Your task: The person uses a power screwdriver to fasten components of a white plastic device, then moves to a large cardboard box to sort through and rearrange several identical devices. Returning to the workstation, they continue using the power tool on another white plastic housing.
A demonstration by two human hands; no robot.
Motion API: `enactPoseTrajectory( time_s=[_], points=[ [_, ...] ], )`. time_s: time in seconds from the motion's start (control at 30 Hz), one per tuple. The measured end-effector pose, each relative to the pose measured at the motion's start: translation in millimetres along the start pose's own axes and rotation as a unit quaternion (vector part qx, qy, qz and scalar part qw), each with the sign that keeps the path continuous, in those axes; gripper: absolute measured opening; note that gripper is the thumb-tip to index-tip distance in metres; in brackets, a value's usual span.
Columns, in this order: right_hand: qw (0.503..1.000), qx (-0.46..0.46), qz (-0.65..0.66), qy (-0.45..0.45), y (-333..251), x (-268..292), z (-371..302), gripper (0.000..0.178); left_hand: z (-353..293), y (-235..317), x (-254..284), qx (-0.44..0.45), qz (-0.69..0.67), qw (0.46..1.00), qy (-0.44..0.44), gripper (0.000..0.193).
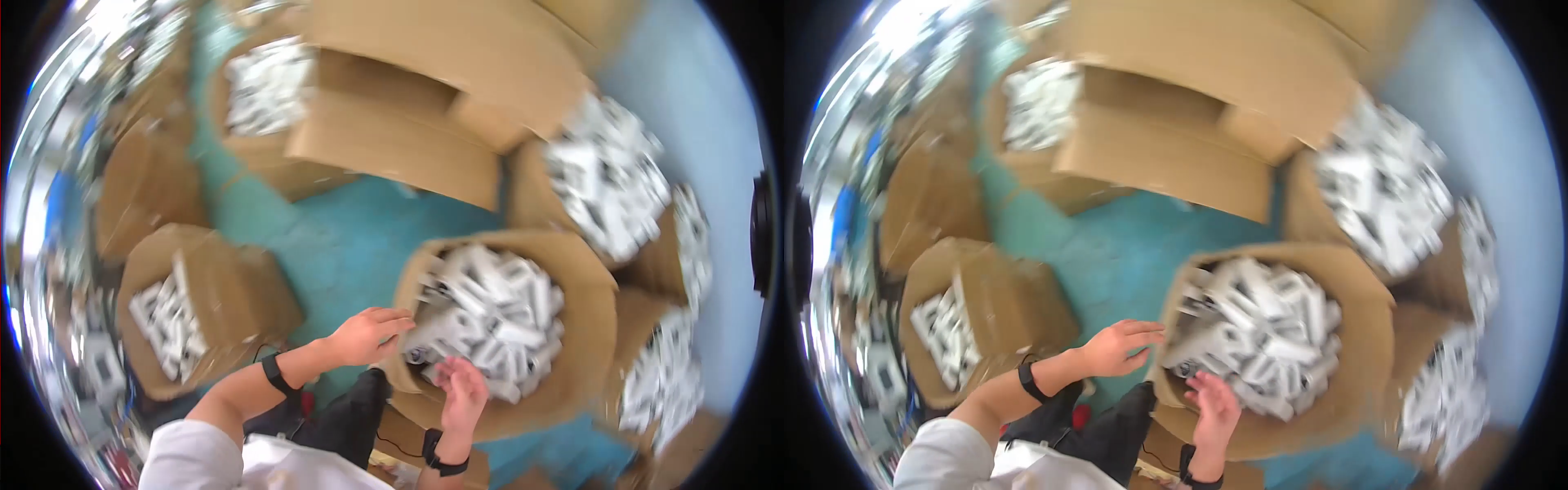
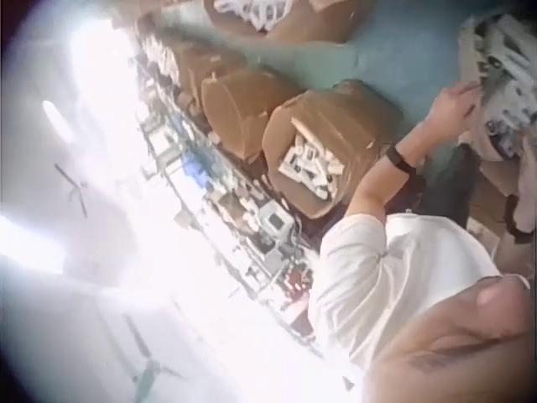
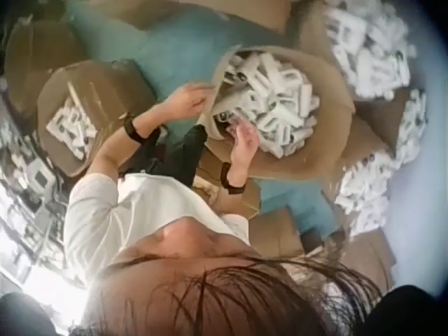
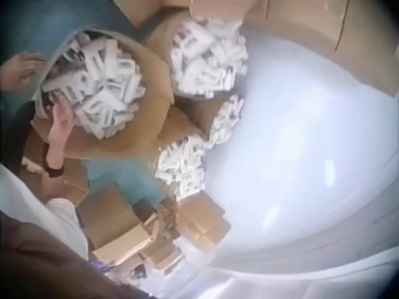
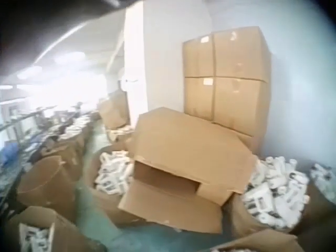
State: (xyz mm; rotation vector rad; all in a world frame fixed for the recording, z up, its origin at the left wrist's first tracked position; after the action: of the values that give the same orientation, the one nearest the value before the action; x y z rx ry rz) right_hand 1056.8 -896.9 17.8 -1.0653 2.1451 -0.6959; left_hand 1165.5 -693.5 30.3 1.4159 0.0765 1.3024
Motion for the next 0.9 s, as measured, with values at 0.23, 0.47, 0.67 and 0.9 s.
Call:
enactPoseTrajectory(
  time_s=[0.23,0.47,0.67,0.9],
  points=[
    [0.885,-0.122,-0.224,-0.39,125,-277,-77,0.027,-352,-51,215,0.348,0.148,0.877,0.296,0.031],
    [0.771,-0.229,-0.377,-0.46,370,-485,-121,0.033,-732,-121,217,0.681,0.115,0.551,0.468,0.043],
    [0.58,-0.043,-0.716,-0.386,608,-573,-59,0.072,-806,-197,207,0.673,0.195,0.667,0.253,0.068],
    [0.342,-0.03,-0.884,-0.316,709,-555,-18,0.113,-814,-236,205,0.739,0.129,0.654,0.099,0.115]
  ],
)
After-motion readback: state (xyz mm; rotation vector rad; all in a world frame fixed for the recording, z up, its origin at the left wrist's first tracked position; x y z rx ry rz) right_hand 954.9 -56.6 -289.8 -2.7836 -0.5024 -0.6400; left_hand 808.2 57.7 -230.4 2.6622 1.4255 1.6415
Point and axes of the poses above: each hand's wrist, its own z-axis towards the middle knuckle, its own x-axis out of the back of the hand, y = z × x, the point moved 4 cm from there along z, towards the middle knuckle, and after that the axes turned 11 degrees about -x, right-handed, at the moved point
